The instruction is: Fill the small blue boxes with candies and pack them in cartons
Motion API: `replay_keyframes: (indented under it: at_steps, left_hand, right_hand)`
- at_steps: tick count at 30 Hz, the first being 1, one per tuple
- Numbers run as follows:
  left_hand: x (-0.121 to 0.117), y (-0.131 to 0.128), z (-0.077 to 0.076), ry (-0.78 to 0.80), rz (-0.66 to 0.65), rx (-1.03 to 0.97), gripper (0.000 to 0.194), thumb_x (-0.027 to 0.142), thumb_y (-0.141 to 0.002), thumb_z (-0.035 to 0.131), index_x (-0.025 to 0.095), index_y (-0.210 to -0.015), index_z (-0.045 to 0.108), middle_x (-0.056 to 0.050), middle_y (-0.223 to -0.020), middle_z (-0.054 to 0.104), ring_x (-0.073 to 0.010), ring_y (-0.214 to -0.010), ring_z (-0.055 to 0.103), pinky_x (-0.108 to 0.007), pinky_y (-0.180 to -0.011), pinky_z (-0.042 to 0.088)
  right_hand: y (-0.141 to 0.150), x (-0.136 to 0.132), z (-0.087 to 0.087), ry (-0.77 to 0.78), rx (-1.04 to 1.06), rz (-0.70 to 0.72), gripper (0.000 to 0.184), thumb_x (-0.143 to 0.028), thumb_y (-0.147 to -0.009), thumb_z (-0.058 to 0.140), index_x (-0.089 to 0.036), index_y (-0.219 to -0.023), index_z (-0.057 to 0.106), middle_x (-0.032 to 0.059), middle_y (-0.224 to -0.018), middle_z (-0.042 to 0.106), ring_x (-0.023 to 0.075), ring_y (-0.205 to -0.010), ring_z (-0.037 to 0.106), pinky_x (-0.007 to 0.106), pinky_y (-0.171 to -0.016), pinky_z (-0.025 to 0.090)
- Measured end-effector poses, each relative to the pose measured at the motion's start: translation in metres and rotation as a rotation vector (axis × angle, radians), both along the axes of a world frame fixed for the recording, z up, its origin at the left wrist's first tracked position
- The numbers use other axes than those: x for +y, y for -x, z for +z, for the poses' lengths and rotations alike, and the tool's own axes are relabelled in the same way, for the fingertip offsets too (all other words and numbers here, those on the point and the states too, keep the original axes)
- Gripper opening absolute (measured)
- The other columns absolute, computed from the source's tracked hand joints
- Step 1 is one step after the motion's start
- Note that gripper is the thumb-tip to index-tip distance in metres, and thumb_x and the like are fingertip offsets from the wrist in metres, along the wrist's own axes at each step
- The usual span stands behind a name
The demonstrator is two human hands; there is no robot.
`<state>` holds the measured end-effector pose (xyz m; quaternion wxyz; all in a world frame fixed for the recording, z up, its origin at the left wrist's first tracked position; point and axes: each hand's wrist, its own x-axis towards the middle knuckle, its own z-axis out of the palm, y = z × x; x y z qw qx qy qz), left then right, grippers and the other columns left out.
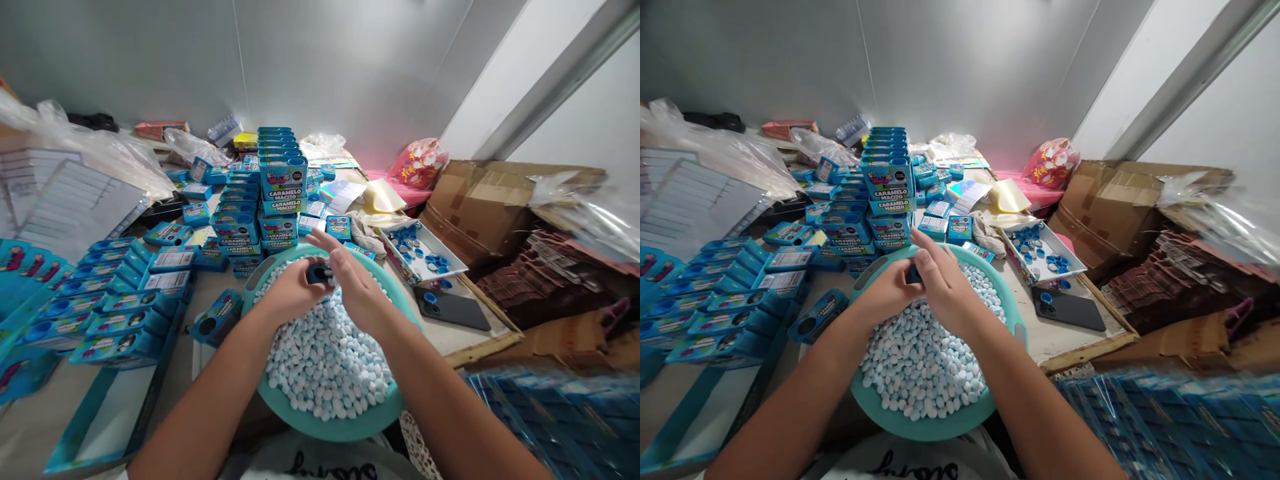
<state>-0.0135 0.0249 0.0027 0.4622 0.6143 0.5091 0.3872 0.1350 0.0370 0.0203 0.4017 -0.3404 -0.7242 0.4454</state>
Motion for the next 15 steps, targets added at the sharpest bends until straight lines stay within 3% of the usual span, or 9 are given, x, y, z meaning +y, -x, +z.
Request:
replay_keyframes:
  at_steps: [2, 5, 8, 11, 13, 15]
  left_hand:
    - [0.0, 0.0, -0.002, -0.045, -0.005, -0.038, 0.045, 0.019, -0.077, 0.066, 0.017, -0.122, 0.068, -0.007, -0.111, 0.076, -0.0265, -0.098, 0.071, -0.037, -0.084, 0.057]
    - [-0.001, -0.001, -0.002, -0.086, 0.025, -0.017, 0.061, 0.016, -0.075, 0.066, 0.02, -0.136, 0.064, -0.007, -0.126, 0.072, -0.0252, -0.105, 0.069, -0.034, -0.088, 0.056]
    - [-0.004, -0.001, 0.0, -0.04, 0.045, 0.063, 0.058, 0.018, -0.075, 0.065, 0.022, -0.133, 0.068, -0.004, -0.107, 0.076, -0.0196, -0.08, 0.067, -0.031, -0.07, 0.054]
    - [-0.006, -0.001, 0.0, -0.026, 0.034, 0.087, 0.054, 0.02, -0.076, 0.064, 0.025, -0.129, 0.068, 0.0, -0.094, 0.074, -0.0123, -0.055, 0.052, -0.028, -0.054, 0.043]
    - [-0.006, 0.0, -0.002, -0.036, 0.028, 0.083, 0.05, 0.021, -0.076, 0.063, 0.026, -0.126, 0.068, 0.001, -0.095, 0.072, -0.0109, -0.054, 0.048, -0.027, -0.053, 0.04]
    - [-0.005, 0.0, -0.005, -0.052, 0.04, 0.066, 0.045, 0.02, -0.075, 0.063, 0.025, -0.12, 0.066, 0.0, -0.099, 0.071, -0.0125, -0.064, 0.055, -0.026, -0.06, 0.044]
  right_hand:
    - [-0.007, -0.002, -0.002, -0.076, -0.133, -0.042, 0.051, -0.057, -0.107, 0.037, -0.033, -0.149, 0.055, 0.0043, -0.159, 0.05, 0.0284, -0.152, 0.038, 0.053, -0.125, 0.027]
    - [-0.018, 0.0, -0.01, -0.19, -0.283, -0.163, 0.043, -0.042, -0.105, 0.043, -0.026, -0.141, 0.061, 0.012, -0.146, 0.055, 0.0294, -0.141, 0.047, 0.051, -0.12, 0.036]
    - [-0.025, 0.005, -0.02, -0.248, -0.393, -0.259, 0.039, -0.029, -0.102, 0.046, -0.022, -0.135, 0.065, 0.0147, -0.125, 0.061, 0.0297, -0.122, 0.058, 0.05, -0.108, 0.047]
    - [-0.024, 0.008, -0.024, -0.322, -0.452, -0.273, 0.034, -0.024, -0.101, 0.045, -0.02, -0.125, 0.07, 0.0141, -0.112, 0.067, 0.03, -0.108, 0.063, 0.048, -0.095, 0.052]
    - [-0.021, 0.007, -0.02, -0.39, -0.508, -0.295, 0.032, -0.021, -0.1, 0.044, -0.017, -0.114, 0.073, 0.0145, -0.104, 0.07, 0.0305, -0.1, 0.065, 0.047, -0.088, 0.053]
    - [-0.017, 0.004, -0.013, -0.426, -0.561, -0.306, 0.033, -0.018, -0.099, 0.043, -0.015, -0.107, 0.075, 0.015, -0.099, 0.072, 0.0302, -0.093, 0.066, 0.046, -0.083, 0.053]
